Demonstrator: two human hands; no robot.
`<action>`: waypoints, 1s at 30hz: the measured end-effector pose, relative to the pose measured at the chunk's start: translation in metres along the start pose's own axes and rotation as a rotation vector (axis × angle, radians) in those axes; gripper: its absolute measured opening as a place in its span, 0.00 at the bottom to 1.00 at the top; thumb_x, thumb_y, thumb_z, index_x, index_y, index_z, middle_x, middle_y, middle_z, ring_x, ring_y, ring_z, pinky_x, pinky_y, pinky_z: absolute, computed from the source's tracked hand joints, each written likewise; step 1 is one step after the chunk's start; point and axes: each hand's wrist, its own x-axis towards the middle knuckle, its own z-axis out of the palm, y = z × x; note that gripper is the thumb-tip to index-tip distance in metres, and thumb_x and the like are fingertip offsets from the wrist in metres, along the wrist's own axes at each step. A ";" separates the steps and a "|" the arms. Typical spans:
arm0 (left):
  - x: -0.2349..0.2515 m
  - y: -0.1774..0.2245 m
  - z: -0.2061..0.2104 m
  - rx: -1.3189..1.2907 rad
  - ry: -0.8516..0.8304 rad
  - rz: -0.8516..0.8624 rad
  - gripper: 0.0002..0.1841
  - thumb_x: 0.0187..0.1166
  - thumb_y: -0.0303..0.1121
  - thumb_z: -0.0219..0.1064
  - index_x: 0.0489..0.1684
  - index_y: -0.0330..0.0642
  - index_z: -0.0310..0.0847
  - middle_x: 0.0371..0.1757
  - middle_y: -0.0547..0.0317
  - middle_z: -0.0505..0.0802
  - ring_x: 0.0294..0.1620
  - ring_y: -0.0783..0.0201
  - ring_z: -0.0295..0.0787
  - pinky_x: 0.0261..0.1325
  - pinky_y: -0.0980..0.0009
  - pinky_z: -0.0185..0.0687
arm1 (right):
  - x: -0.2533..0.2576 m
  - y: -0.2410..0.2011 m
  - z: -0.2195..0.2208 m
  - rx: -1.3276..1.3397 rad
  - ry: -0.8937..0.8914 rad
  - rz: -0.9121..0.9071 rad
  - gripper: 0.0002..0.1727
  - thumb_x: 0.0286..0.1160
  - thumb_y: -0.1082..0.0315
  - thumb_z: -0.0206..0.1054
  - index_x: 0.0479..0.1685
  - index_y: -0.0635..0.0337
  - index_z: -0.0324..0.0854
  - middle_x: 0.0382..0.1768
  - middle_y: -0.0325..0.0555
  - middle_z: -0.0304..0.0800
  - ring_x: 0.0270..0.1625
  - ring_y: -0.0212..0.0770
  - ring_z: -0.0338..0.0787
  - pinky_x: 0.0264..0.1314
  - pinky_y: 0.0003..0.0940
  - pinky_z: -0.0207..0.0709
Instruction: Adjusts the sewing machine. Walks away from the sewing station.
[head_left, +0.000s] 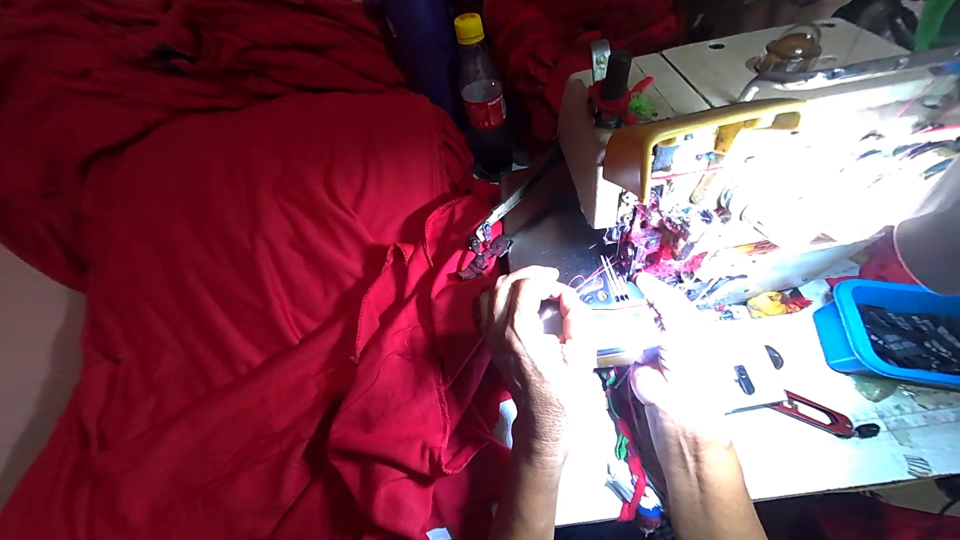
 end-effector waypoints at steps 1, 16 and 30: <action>0.000 0.000 0.000 0.005 0.005 0.002 0.04 0.68 0.26 0.65 0.25 0.39 0.84 0.45 0.53 0.93 0.55 0.63 0.87 0.60 0.68 0.75 | 0.000 0.000 0.000 0.001 0.002 -0.003 0.15 0.80 0.67 0.64 0.21 0.52 0.83 0.11 0.33 0.77 0.11 0.25 0.73 0.14 0.20 0.71; 0.000 0.000 0.000 0.000 0.008 0.000 0.04 0.68 0.26 0.66 0.25 0.39 0.84 0.45 0.52 0.93 0.55 0.62 0.87 0.60 0.68 0.75 | 0.000 0.001 0.003 0.037 0.019 -0.008 0.17 0.80 0.69 0.64 0.18 0.52 0.81 0.08 0.31 0.71 0.07 0.23 0.66 0.11 0.17 0.65; 0.001 0.002 0.000 -0.009 0.014 -0.024 0.05 0.68 0.26 0.65 0.24 0.39 0.84 0.45 0.53 0.93 0.55 0.62 0.87 0.59 0.68 0.75 | 0.000 0.002 0.004 0.060 0.046 -0.014 0.16 0.80 0.69 0.64 0.20 0.52 0.82 0.09 0.33 0.73 0.08 0.24 0.67 0.12 0.18 0.65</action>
